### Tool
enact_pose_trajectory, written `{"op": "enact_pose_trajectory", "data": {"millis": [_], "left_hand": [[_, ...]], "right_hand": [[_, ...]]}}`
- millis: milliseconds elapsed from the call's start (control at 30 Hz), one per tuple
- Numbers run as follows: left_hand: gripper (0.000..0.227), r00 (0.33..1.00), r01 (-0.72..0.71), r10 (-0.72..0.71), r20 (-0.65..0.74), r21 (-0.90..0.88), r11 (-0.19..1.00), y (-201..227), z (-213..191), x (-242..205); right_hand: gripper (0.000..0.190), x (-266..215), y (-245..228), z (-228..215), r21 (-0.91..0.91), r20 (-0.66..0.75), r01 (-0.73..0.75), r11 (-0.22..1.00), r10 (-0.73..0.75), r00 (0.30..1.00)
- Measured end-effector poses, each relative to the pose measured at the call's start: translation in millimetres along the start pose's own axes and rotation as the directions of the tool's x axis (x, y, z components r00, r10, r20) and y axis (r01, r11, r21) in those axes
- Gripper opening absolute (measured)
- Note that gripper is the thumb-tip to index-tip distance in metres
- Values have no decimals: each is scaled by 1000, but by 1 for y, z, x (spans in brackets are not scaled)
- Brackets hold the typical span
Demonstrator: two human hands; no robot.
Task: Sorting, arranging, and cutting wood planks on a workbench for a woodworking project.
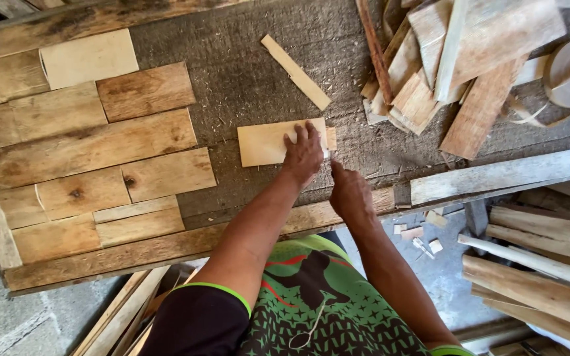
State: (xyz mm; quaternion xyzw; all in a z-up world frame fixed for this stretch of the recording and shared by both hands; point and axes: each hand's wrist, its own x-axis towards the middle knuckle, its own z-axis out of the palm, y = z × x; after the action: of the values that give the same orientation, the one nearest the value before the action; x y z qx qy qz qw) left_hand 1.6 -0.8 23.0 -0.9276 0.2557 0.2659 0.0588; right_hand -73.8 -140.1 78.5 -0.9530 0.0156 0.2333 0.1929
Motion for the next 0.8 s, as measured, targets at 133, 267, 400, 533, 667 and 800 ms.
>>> {"op": "enact_pose_trajectory", "data": {"millis": [133, 267, 400, 533, 667, 800], "left_hand": [[24, 997, 35, -39, -63, -67, 997, 3, -5, 2], [38, 975, 4, -27, -221, -101, 995, 3, 38, 20], [26, 999, 31, -29, 27, -81, 996, 4, -34, -19], [49, 988, 48, -68, -139, -139, 989, 4, 14, 4], [53, 976, 40, -57, -208, -84, 996, 4, 14, 4], [53, 988, 35, -34, -152, 4, 999, 4, 19, 6]], "right_hand": [[40, -3, 1, 5, 7, 57, -55, 998, 54, 997], [40, 2, 9, 1, 26, 42, -71, 997, 70, 997], [33, 7, 10, -7, 177, -2, -90, 980, 92, 996], [33, 33, -2, -10, 169, -57, -96, 981, 107, 993], [31, 46, -6, -2, 94, -8, -99, 991, 100, 995], [29, 48, -8, -1, 109, -11, -82, 991, 84, 996]]}}
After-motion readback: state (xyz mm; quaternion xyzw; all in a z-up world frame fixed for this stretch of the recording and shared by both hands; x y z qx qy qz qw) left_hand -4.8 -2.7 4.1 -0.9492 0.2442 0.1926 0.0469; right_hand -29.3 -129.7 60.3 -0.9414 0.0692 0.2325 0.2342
